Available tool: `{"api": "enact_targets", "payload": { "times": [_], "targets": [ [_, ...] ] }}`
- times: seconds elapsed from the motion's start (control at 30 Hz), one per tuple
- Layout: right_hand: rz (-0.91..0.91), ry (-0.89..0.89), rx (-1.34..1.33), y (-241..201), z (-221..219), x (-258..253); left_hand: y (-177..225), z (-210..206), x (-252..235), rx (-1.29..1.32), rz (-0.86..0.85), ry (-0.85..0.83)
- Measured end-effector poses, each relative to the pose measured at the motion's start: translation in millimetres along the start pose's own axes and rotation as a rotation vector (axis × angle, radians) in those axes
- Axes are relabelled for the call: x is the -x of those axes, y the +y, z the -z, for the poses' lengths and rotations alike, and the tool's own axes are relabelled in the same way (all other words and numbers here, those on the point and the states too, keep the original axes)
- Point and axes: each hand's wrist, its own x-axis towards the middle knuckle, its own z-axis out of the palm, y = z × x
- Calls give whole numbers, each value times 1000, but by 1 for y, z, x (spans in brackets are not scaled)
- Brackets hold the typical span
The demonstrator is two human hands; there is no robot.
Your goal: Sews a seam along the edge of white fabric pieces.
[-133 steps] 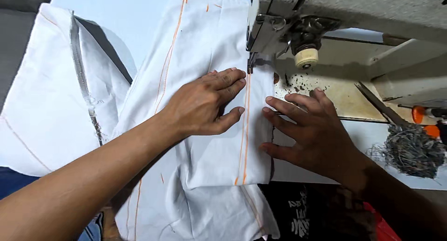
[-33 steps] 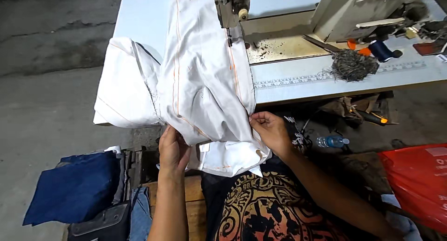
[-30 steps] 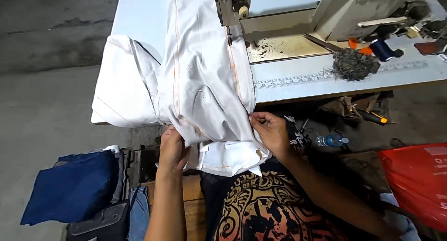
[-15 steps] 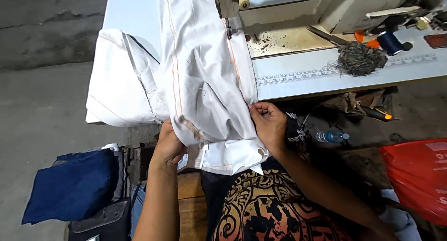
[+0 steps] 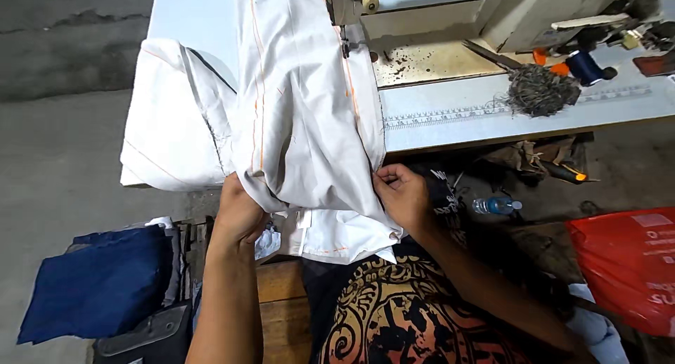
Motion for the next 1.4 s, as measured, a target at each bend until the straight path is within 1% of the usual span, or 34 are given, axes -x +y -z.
{"api": "enact_targets", "payload": {
  "times": [0.07,0.17,0.23,0.37,0.5,0.6,0.67,0.73,0.77,0.83,0.93,0.97,1.03,1.07,1.1,1.13,1.17,1.2,1.23,1.27,1.33,1.37,1.4],
  "targets": [
    [-31,-77,-72,1,1,10,0,6,-1,-13,-1,64],
    [-13,-128,-131,2,5,25,-1,17,-3,-42,-12,137],
    [-21,-166,-146,0,10,29,-3,23,-2,-52,-16,134],
    [-99,-258,-181,-10,22,32,-7,27,-2,-65,-38,131],
    [-99,-232,-92,-12,41,36,-7,25,0,-39,-27,154],
    [-51,-151,-181,-17,61,42,-2,26,0,-55,-13,187],
    [27,-128,-210,-27,74,47,10,28,0,-111,-90,210],
    [62,-137,-207,-33,76,50,29,33,0,-194,-232,231],
    [41,-167,-196,-30,71,50,36,35,-1,-232,-279,274],
    [-92,-250,-181,-24,60,45,42,33,-4,-269,-303,351],
    [-238,-322,-297,-13,44,37,38,23,-9,-292,-200,401],
    [-264,-340,-370,-7,39,36,32,27,-11,-334,-155,406],
    [-272,-365,-468,4,31,35,22,37,-16,-521,-116,445],
    [-242,-370,-469,7,29,34,20,42,-17,-647,-150,505],
    [-206,-371,-446,8,29,33,19,45,-16,-751,-233,582],
    [-179,-362,-409,6,29,34,21,46,-14,-843,-348,639],
    [-161,-349,-371,3,31,35,24,40,-14,-903,-509,654],
    [-146,-329,-336,-1,33,37,31,26,-15,-937,-693,557],
    [-124,-301,-299,-6,36,40,40,3,-16,-959,-835,333],
    [-75,-260,-257,-9,38,44,48,-25,-21,-954,-925,35],
    [80,-170,-201,-12,39,50,54,-73,-49,-970,-982,-558],
    [139,-142,-182,-13,40,51,52,-91,-68,-980,-1021,-773],
    [176,-128,-174,-15,41,53,49,-103,-84,-987,-1049,-923]
  ]
}}
